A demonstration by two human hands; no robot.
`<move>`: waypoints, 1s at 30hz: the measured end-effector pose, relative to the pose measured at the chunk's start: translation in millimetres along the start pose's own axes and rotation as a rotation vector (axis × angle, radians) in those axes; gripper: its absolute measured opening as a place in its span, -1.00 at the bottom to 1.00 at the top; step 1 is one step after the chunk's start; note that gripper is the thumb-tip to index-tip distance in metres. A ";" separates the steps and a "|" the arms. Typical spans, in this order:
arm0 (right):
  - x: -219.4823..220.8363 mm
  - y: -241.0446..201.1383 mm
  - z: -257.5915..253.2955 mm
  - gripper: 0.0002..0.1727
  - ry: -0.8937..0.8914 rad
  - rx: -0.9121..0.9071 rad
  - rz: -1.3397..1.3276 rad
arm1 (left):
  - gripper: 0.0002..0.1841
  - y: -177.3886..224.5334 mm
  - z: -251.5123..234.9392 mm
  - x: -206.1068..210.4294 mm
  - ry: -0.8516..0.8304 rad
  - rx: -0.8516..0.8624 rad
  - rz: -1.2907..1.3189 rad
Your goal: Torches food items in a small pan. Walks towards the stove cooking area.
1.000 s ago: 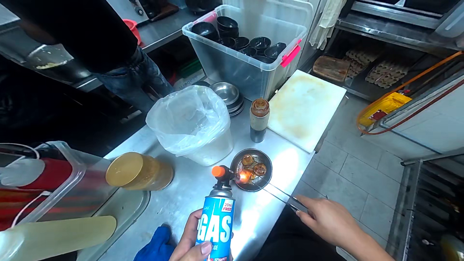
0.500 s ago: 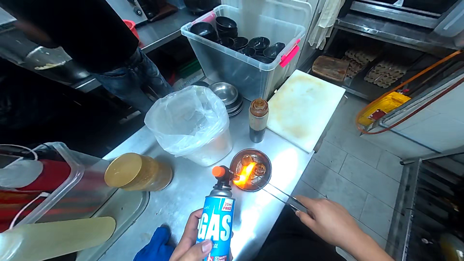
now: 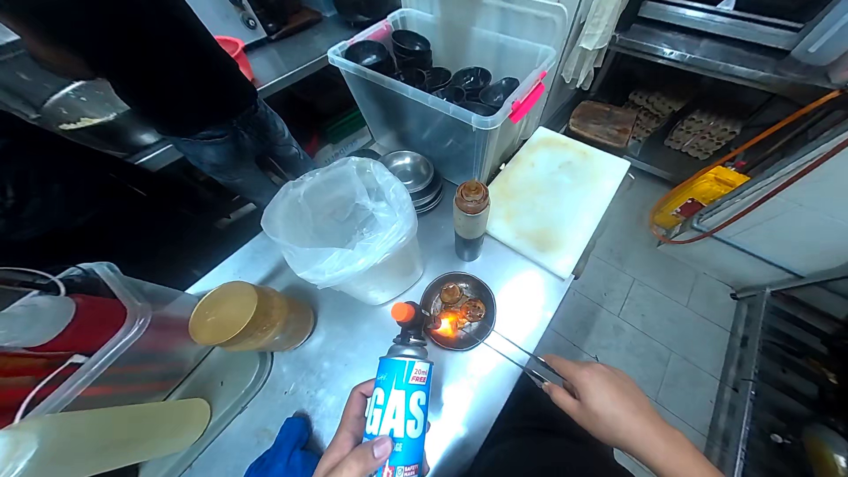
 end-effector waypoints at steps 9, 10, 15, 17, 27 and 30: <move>-14.0 9.7 8.1 -0.42 0.179 -0.047 -0.311 | -0.40 -3.5 -0.5 1.1 -0.017 0.015 0.004; -14.4 11.0 9.3 -0.43 0.215 -0.070 -0.373 | -0.40 -3.7 -1.0 1.6 -0.022 0.016 0.005; -16.5 12.6 13.4 -0.51 0.354 -0.124 -0.597 | -0.37 -4.9 -2.9 6.1 -0.038 0.025 0.013; -17.1 13.1 14.9 -0.54 0.398 -0.129 -0.623 | -0.36 -5.9 -5.4 7.2 -0.061 0.033 0.041; -13.8 16.8 16.2 -0.55 0.441 -0.126 -0.589 | -0.39 -0.9 -15.7 14.2 -0.157 0.041 0.081; -12.9 17.2 16.1 -0.54 0.447 -0.131 -0.579 | -0.40 -1.3 -17.4 12.6 -0.163 0.045 0.083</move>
Point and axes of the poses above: each hand's wrist, its own z-axis away from the middle knuckle, its own x-axis out of the palm, y = z × x, the point moved 2 cm from there along -z, towards the middle knuckle, and after that the axes turned 9 degrees about -x, right-handed, at the moved point
